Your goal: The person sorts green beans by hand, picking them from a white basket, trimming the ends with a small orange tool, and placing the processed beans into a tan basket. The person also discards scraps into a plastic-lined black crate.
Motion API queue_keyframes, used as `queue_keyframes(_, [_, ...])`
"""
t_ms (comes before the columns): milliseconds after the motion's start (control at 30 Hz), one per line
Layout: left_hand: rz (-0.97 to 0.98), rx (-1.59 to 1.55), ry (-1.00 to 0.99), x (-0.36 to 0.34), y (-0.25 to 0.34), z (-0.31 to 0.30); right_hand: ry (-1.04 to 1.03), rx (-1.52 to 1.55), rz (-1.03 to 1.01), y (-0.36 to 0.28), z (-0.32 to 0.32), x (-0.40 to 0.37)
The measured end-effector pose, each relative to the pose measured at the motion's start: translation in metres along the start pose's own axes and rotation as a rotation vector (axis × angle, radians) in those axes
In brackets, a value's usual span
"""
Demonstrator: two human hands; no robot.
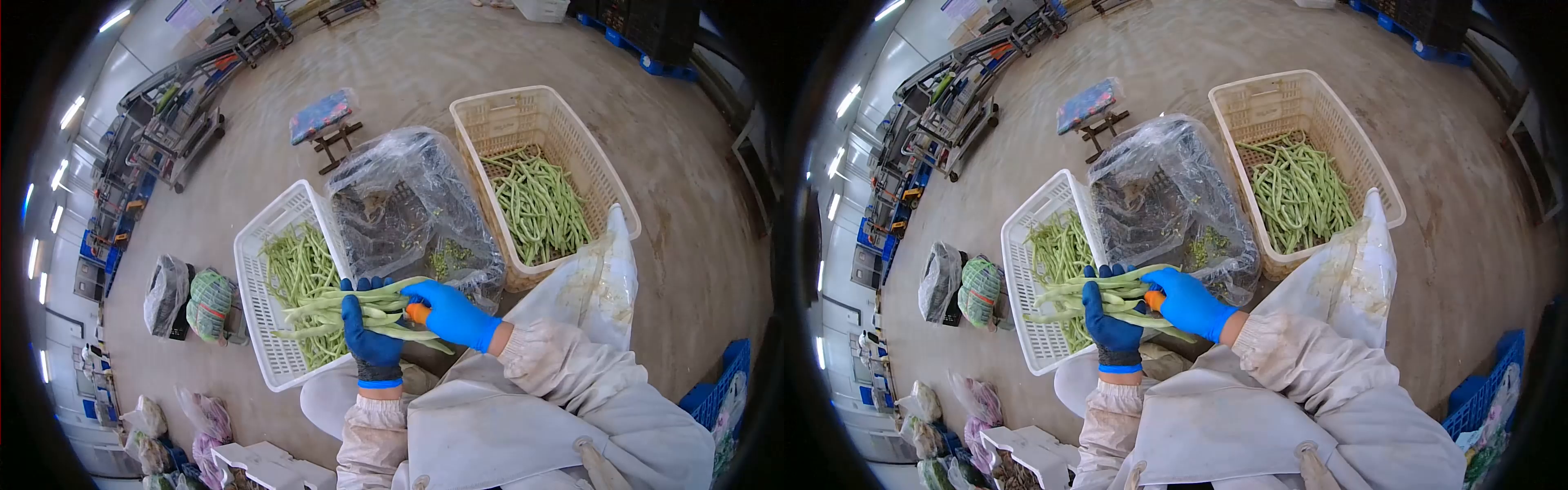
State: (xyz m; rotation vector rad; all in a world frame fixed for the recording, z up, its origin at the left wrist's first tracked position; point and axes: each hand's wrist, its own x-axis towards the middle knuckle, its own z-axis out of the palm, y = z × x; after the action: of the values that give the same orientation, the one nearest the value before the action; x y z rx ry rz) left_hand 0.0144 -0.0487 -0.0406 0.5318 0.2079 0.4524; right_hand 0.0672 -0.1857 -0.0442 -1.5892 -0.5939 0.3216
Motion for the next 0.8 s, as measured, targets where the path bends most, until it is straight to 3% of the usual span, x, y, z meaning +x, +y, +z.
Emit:
queue_keyframes(233, [-0.012,0.03,0.0,-0.002,0.001,-0.001,-0.101,0.079,0.126,-0.002,0.0,0.006])
queue_keyframes(300, [-0.028,0.07,-0.006,-0.002,0.0,-0.004,-0.131,0.041,0.411,-0.014,-0.003,0.012])
queue_keyframes(500, [0.016,0.054,0.034,-0.001,-0.001,-0.001,-0.076,0.187,0.078,0.022,0.01,0.006])
queue_keyframes(567, [0.012,0.06,0.019,0.001,-0.001,-0.004,-0.078,0.213,0.108,0.014,0.01,0.003])
queue_keyframes(633, [0.015,0.053,0.025,0.0,-0.002,-0.002,-0.057,-0.013,0.004,0.01,0.008,0.002])
queue_keyframes(800, [0.028,0.116,-0.041,-0.003,0.001,0.004,-0.082,0.153,0.133,0.016,0.012,0.003])
